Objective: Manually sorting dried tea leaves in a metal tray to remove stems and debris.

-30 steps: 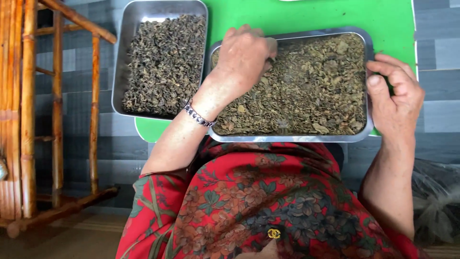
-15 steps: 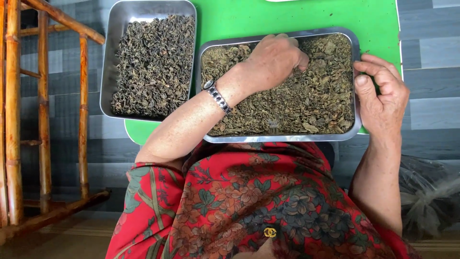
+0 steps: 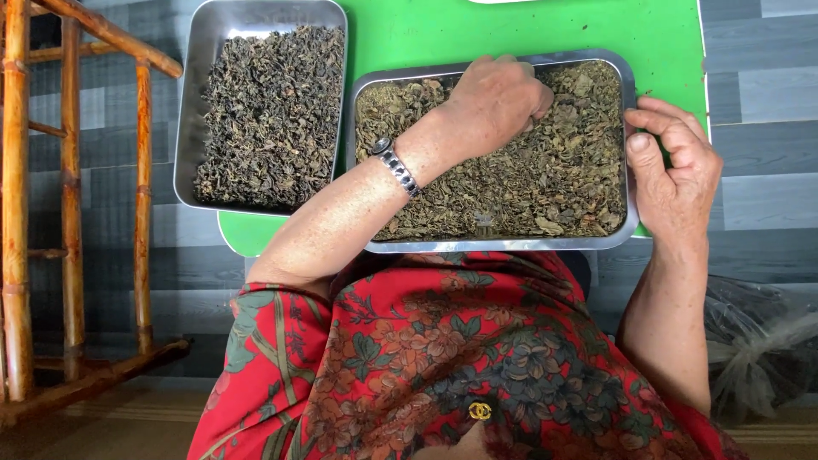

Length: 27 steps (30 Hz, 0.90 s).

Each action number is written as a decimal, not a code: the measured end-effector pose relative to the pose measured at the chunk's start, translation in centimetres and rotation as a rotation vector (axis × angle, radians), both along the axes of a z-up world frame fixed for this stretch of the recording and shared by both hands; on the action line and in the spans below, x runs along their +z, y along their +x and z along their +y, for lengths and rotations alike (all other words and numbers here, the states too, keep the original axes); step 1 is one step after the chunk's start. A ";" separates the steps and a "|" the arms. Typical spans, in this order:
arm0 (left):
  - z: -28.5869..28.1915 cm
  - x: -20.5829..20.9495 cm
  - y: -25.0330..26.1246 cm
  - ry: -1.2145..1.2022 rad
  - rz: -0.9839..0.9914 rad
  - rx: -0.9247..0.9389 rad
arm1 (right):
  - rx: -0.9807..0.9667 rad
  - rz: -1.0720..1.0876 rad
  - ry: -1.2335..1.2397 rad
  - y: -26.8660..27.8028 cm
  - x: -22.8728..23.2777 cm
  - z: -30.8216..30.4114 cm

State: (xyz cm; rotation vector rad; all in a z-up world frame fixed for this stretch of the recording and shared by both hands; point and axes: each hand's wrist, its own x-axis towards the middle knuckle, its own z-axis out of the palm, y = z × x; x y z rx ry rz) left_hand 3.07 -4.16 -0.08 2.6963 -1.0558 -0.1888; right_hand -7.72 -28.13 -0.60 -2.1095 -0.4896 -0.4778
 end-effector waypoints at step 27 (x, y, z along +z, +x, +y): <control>-2.2 -3.2 0.3 0.037 -0.370 -0.001 | -0.008 -0.006 0.106 0.8 -0.1 -0.3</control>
